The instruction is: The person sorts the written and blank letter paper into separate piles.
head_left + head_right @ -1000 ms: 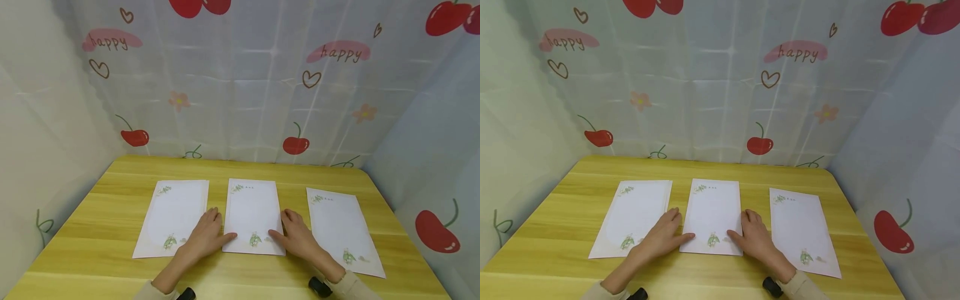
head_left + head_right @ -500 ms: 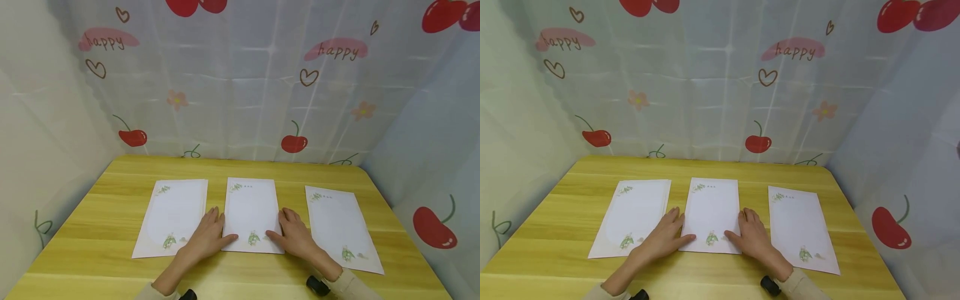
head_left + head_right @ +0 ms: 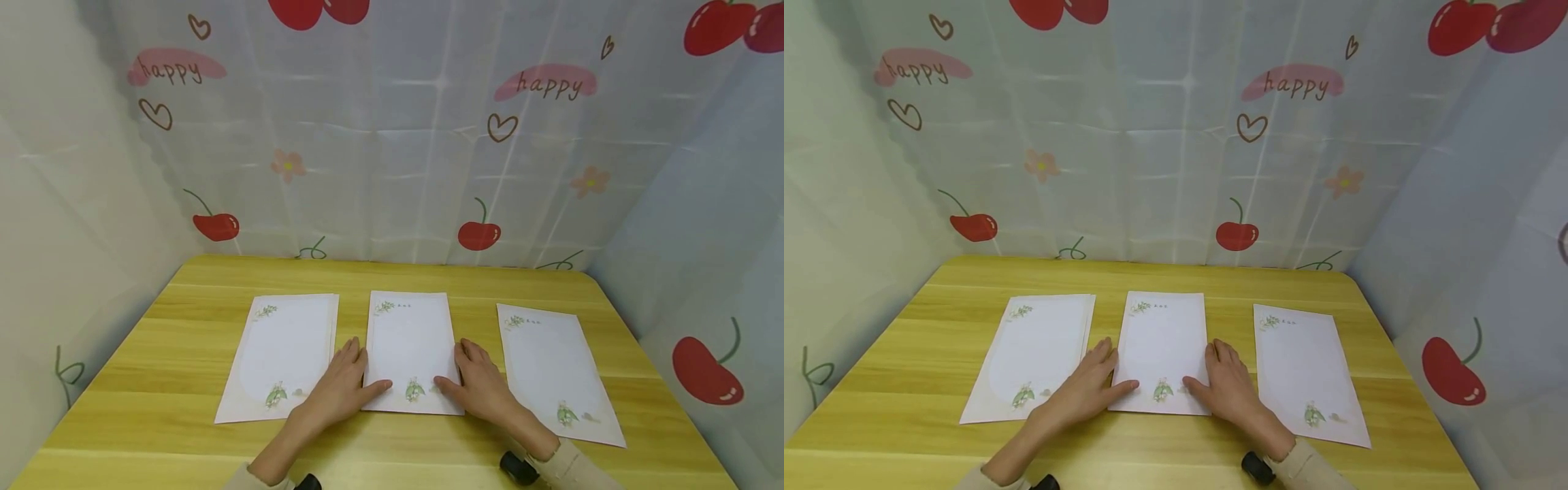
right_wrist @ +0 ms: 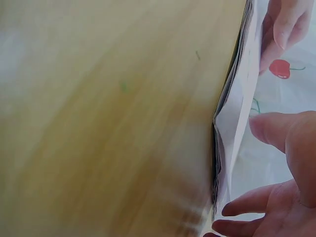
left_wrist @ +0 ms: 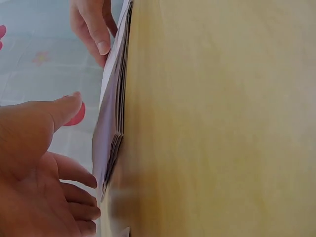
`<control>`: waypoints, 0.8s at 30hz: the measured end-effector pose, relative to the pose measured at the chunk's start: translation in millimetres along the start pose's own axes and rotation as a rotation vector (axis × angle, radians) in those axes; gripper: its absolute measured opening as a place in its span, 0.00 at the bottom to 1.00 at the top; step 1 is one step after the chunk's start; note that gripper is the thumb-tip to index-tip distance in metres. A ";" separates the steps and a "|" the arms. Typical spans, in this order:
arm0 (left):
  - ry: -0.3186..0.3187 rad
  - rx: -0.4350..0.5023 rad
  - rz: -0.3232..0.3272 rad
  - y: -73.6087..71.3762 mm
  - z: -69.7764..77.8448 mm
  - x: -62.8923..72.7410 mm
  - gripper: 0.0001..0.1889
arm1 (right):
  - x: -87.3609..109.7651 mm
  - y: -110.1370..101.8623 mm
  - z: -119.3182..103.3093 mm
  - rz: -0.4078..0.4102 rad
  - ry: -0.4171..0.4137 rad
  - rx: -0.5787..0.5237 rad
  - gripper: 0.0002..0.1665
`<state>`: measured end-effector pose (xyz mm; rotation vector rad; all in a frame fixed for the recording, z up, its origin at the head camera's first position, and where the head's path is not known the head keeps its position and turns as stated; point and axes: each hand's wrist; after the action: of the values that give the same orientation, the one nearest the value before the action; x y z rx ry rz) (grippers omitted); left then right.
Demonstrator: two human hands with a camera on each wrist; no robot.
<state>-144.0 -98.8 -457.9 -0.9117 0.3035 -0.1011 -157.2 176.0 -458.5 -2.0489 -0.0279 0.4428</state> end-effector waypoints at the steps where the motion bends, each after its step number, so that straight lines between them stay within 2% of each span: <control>1: -0.003 0.010 0.001 -0.5 0.2 -0.2 0.46 | -0.1 -0.4 -0.4 0.000 0.005 -0.005 0.45; 5: -0.003 0.078 0.017 -2.4 0.4 -1.8 0.45 | -0.7 -2.6 -2.7 -0.003 0.037 -0.048 0.45; 9: -0.021 0.190 0.045 -3.4 0.2 -3.5 0.37 | -1.0 -3.6 -4.7 0.007 0.087 -0.128 0.44; 16: -0.086 0.343 0.116 -3.9 -2.8 -4.2 0.26 | -2.8 -0.6 -6.3 0.109 0.146 -0.333 0.34; 24: -0.127 0.510 0.185 -10.1 -1.7 -6.1 0.25 | -7.4 -4.6 -6.1 0.143 0.331 -0.559 0.33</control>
<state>-149.8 -104.9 -449.6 -0.3794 0.2269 0.0500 -161.4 171.7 -449.7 -2.6654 0.2183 0.1853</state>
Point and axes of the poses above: each hand's wrist, its own x-axis away from the middle knuckle, its own y-axis out of the palm, z = x × y, and after that the axes turned 14 degrees about z, right-handed
